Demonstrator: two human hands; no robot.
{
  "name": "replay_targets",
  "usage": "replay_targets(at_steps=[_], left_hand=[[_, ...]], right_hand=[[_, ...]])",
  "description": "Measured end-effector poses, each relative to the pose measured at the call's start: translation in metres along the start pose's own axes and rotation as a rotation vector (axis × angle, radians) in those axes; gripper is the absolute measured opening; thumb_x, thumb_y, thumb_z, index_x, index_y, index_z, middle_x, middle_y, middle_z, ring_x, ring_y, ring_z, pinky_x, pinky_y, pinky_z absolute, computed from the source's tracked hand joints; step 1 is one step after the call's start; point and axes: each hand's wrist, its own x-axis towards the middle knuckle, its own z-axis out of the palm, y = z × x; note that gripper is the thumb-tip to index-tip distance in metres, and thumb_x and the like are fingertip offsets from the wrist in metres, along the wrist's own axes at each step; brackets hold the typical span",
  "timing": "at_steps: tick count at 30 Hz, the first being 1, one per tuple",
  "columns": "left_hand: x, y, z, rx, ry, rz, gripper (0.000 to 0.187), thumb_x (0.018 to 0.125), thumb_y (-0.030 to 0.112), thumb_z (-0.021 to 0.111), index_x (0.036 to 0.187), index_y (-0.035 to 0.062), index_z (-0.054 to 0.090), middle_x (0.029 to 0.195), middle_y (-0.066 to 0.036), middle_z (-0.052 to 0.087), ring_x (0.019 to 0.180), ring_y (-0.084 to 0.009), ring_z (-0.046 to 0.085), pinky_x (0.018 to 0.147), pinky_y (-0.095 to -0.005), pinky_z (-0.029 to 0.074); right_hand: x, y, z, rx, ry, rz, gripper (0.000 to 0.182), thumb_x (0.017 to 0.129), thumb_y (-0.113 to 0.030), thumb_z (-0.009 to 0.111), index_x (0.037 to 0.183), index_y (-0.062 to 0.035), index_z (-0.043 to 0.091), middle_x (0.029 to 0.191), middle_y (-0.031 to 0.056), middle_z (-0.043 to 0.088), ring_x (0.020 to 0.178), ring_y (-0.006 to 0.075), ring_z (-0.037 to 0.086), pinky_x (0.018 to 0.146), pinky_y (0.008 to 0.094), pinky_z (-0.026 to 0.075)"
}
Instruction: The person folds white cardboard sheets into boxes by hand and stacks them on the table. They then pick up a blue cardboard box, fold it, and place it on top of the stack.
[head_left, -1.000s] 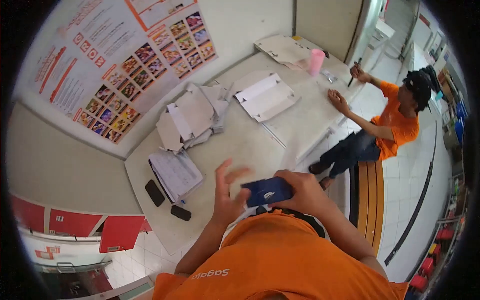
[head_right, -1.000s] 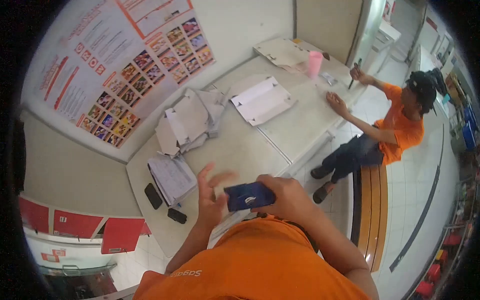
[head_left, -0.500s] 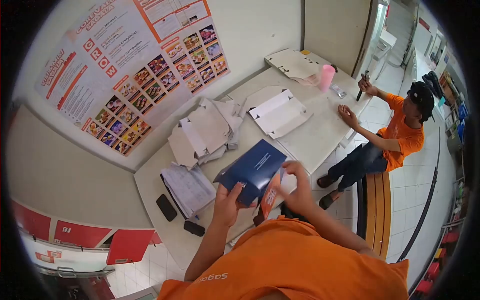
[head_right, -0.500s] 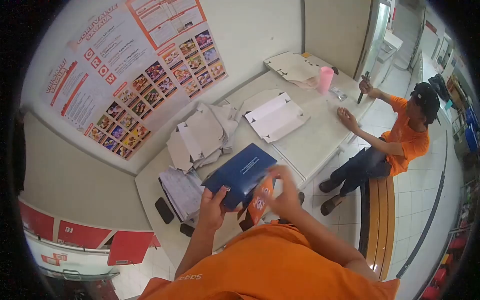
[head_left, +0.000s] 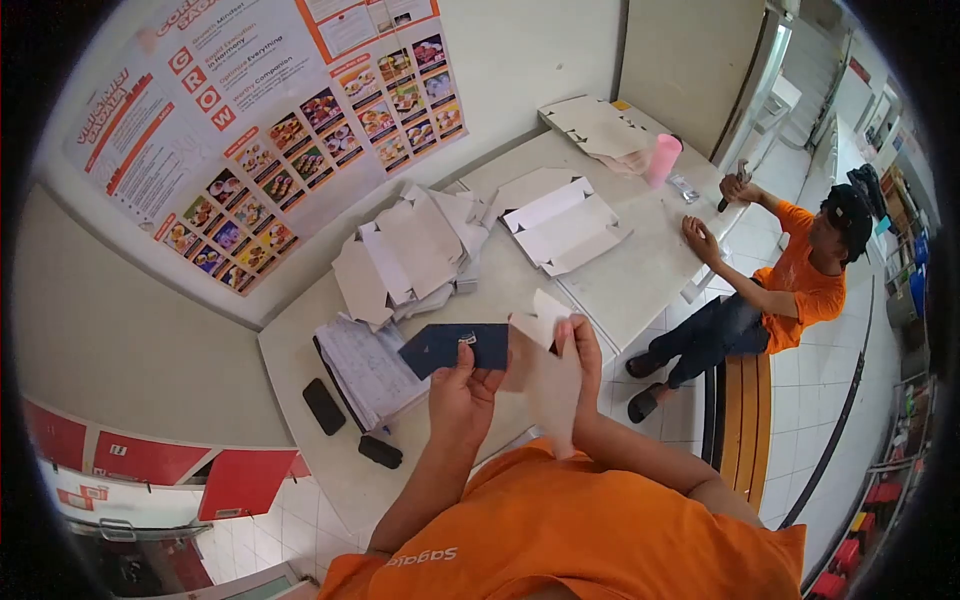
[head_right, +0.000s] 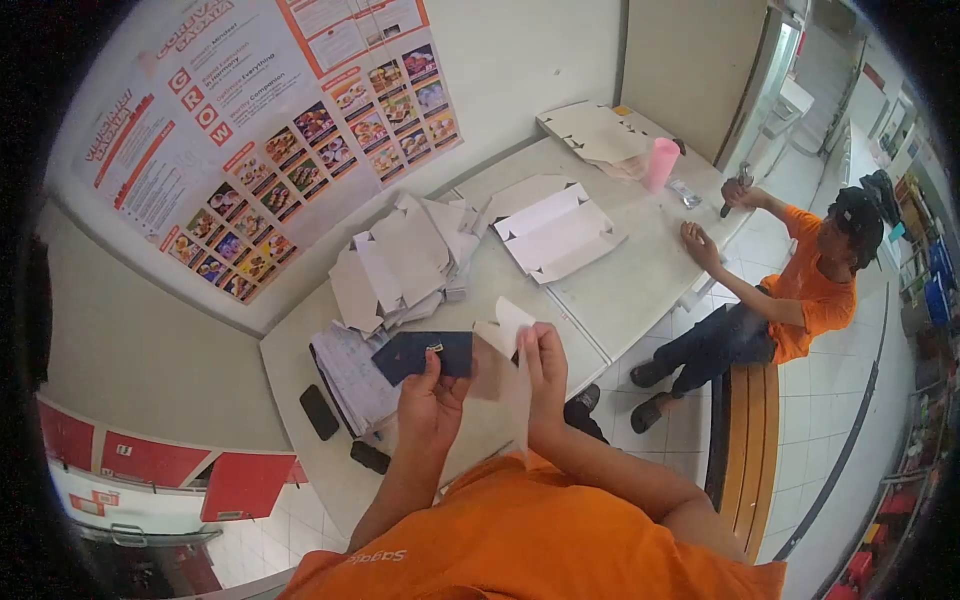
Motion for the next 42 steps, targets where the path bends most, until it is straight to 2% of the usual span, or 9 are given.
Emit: replay_targets(at_steps=[3, 6, 14, 20, 28, 32, 34, 37, 42], left_hand=[[-0.001, -0.028, 0.001, 0.282, 0.096, 0.397, 0.019, 0.102, 0.017, 0.055, 0.103, -0.0005, 0.062, 0.100, -0.009, 0.069, 0.093, -0.0216, 0.068, 0.089, -0.0373, 0.058], [0.010, -0.041, -0.046, 0.602, 0.078, 0.414, 0.025, 0.100, 0.025, 0.060, 0.097, 0.0003, 0.063, 0.093, -0.006, 0.067, 0.082, -0.0165, 0.064, 0.077, -0.0318, 0.054], [-0.007, -0.029, -0.005, 0.384, -0.039, 0.198, 0.029, 0.100, 0.028, 0.061, 0.085, 0.0032, 0.062, 0.082, -0.004, 0.063, 0.072, -0.0114, 0.059, 0.064, -0.0278, 0.048], [-0.005, 0.019, -0.013, 1.729, -0.628, -0.012, 0.016, 0.089, 0.012, 0.068, 0.091, -0.0029, 0.065, 0.073, -0.018, 0.065, 0.069, -0.0217, 0.065, 0.064, -0.0371, 0.048], [-0.042, 0.021, -0.007, 1.493, -0.386, -0.017, 0.037, 0.085, 0.010, 0.070, 0.120, 0.0041, 0.058, 0.075, -0.018, 0.068, 0.071, -0.0316, 0.067, 0.060, -0.0369, 0.047], [-0.054, 0.022, 0.002, 1.605, -0.472, 0.053, 0.054, 0.084, 0.011, 0.073, 0.132, 0.0101, 0.048, 0.077, -0.012, 0.072, 0.069, -0.0261, 0.068, 0.070, -0.0337, 0.046], [-0.055, 0.022, 0.001, 1.683, -0.595, 0.122, 0.057, 0.083, 0.013, 0.074, 0.134, 0.0106, 0.047, 0.076, -0.012, 0.072, 0.072, -0.0256, 0.069, 0.075, -0.0348, 0.045], [-0.051, 0.020, -0.006, 1.579, -0.634, -0.075, 0.059, 0.084, 0.018, 0.074, 0.135, 0.0126, 0.046, 0.079, -0.007, 0.072, 0.084, -0.0238, 0.069, 0.090, -0.0429, 0.038], [-0.065, -0.004, 0.003, 1.823, -0.232, 0.874, 0.083, 0.074, 0.040, 0.083, 0.140, 0.0088, 0.041, 0.141, -0.029, 0.043, 0.130, -0.0416, 0.043, 0.105, -0.0543, 0.023]], right_hand=[[0.010, -0.003, 0.005, 0.046, -0.098, -0.110, 0.008, 0.099, -0.014, 0.058, 0.098, -0.0065, 0.057, 0.105, 0.0049, 0.066, 0.097, 0.0172, 0.060, 0.091, 0.0323, 0.046], [0.024, -0.022, 0.001, -0.523, -0.405, -0.714, 0.008, 0.090, -0.009, 0.068, 0.092, -0.0077, 0.061, 0.114, 0.0071, 0.069, 0.107, 0.0258, 0.063, 0.099, 0.0452, 0.046], [0.016, -0.014, -0.014, -0.797, -0.501, -0.852, 0.018, 0.079, -0.006, 0.075, 0.092, -0.0055, 0.062, 0.114, 0.0122, 0.061, 0.121, 0.0364, 0.053, 0.105, 0.0551, 0.037], [0.006, -0.048, -0.032, -0.810, -0.483, -0.543, 0.039, 0.079, -0.018, 0.076, 0.110, -0.0060, 0.056, 0.121, 0.0150, 0.053, 0.124, 0.0401, 0.047, 0.107, 0.0622, 0.029], [-0.001, -0.042, -0.071, -0.545, -0.476, -0.093, 0.027, 0.088, -0.010, 0.069, 0.108, -0.0023, 0.054, 0.106, 0.0187, 0.061, 0.102, 0.0361, 0.062, 0.086, 0.0395, 0.050], [-0.002, -0.040, -0.073, -0.787, -0.977, -0.398, 0.020, 0.094, -0.011, 0.063, 0.108, -0.0019, 0.052, 0.103, 0.0155, 0.061, 0.094, 0.0289, 0.061, 0.083, 0.0384, 0.048], [-0.008, -0.039, -0.075, -0.646, -1.164, 0.180, 0.017, 0.095, -0.016, 0.059, 0.104, -0.0023, 0.054, 0.086, 0.0191, 0.061, 0.082, 0.0376, 0.063, 0.073, 0.0427, 0.048], [-0.009, -0.031, -0.074, -0.689, -1.203, 0.137, 0.021, 0.099, -0.020, 0.054, 0.100, 0.0007, 0.058, 0.078, 0.0196, 0.062, 0.073, 0.0343, 0.061, 0.070, 0.0405, 0.047], [-0.013, -0.017, -0.054, -0.713, -0.661, 0.223, 0.031, 0.103, -0.024, 0.051, 0.097, 0.0047, 0.062, 0.075, 0.0146, 0.064, 0.067, 0.0227, 0.057, 0.066, 0.0347, 0.046]])
